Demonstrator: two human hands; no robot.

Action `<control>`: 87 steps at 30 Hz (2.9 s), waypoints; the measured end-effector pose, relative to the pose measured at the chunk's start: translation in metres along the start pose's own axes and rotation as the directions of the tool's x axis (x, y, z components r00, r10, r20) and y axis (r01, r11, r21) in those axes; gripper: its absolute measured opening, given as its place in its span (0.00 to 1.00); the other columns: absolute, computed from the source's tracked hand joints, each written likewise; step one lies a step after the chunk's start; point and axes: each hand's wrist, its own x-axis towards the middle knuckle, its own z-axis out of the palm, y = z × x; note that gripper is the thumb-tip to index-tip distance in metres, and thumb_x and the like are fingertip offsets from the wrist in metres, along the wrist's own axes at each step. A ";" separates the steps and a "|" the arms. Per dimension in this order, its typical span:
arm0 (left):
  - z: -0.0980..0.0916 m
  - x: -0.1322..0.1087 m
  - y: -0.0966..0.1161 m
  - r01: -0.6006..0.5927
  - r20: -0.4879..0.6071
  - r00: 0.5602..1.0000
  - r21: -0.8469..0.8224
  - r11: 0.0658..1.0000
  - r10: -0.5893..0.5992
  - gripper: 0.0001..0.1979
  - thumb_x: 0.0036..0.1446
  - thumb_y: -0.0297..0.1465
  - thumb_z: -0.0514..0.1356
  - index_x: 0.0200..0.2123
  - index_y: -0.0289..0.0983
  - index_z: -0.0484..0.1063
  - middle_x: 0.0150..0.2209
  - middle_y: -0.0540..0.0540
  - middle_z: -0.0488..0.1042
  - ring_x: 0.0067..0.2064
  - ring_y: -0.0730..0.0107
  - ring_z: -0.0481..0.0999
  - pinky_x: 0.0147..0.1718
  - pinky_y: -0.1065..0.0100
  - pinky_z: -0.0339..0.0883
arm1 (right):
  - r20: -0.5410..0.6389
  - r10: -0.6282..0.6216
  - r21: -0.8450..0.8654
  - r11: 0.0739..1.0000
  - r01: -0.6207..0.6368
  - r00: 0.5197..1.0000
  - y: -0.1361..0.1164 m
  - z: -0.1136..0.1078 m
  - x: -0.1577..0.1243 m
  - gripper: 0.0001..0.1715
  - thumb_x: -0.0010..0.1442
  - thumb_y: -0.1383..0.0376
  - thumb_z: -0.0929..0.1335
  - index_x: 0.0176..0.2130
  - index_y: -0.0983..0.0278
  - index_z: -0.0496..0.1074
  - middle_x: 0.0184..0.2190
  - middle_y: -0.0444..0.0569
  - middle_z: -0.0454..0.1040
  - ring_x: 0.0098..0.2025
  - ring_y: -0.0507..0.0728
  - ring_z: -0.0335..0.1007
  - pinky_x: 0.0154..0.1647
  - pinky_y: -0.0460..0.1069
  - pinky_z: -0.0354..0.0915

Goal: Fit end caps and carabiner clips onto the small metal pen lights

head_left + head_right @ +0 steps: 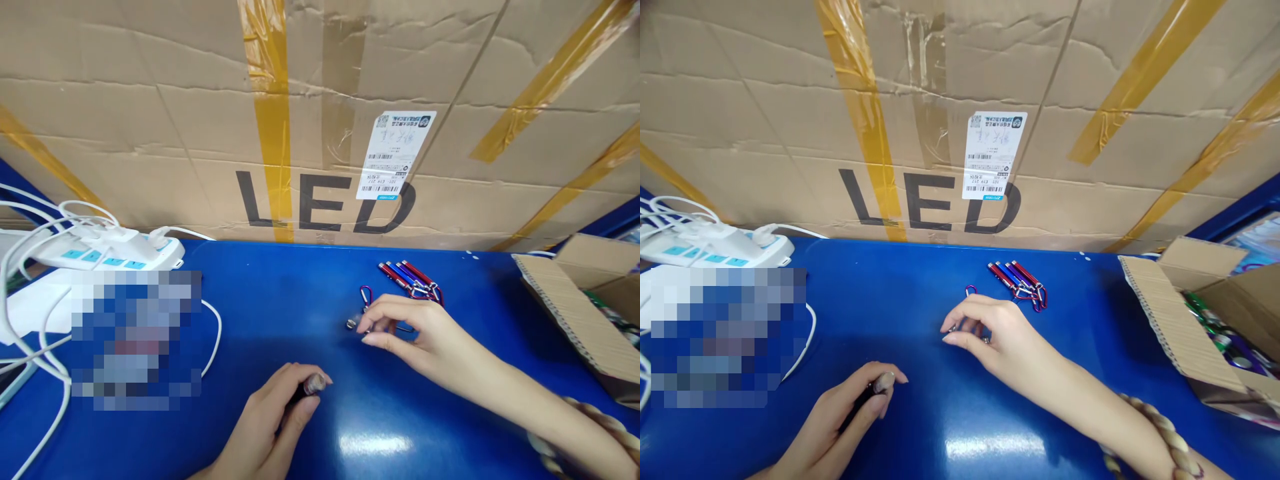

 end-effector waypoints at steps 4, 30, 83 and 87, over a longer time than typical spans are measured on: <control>0.001 0.000 -0.002 -0.051 -0.015 0.999 0.006 0.999 0.051 0.10 0.59 0.27 0.54 0.42 0.45 0.69 0.34 0.55 0.75 0.34 0.76 0.74 0.36 0.81 0.67 | -0.037 0.091 0.317 0.946 -0.075 0.995 -0.011 0.018 -0.003 0.06 0.47 0.62 0.75 0.26 0.62 0.77 0.24 0.44 0.77 0.27 0.51 0.72 0.29 0.44 0.67; 0.001 -0.007 -0.003 -0.444 0.061 0.892 0.300 0.844 0.447 0.15 0.62 0.22 0.50 0.51 0.34 0.64 0.25 0.48 0.70 0.23 0.73 0.69 0.22 0.75 0.65 | 0.280 0.349 0.626 0.640 -0.446 0.894 -0.023 0.048 -0.011 0.16 0.31 0.62 0.79 0.18 0.67 0.73 0.15 0.40 0.69 0.17 0.44 0.58 0.18 0.41 0.55; 0.003 -0.004 0.004 -0.088 0.048 0.995 0.022 0.996 0.087 0.07 0.60 0.27 0.52 0.41 0.41 0.66 0.31 0.51 0.73 0.29 0.76 0.71 0.28 0.79 0.65 | 0.399 0.129 0.142 0.969 -0.200 0.908 -0.011 -0.006 -0.010 0.07 0.56 0.67 0.68 0.35 0.64 0.77 0.34 0.46 0.75 0.32 0.49 0.72 0.33 0.43 0.69; 0.003 -0.004 0.003 -0.087 0.067 0.994 0.038 0.995 0.084 0.07 0.60 0.27 0.53 0.41 0.41 0.67 0.29 0.52 0.72 0.27 0.76 0.71 0.26 0.79 0.65 | 0.315 0.183 0.256 0.928 -0.269 0.931 -0.006 0.012 -0.004 0.06 0.51 0.65 0.72 0.30 0.67 0.77 0.26 0.46 0.76 0.28 0.50 0.72 0.30 0.43 0.68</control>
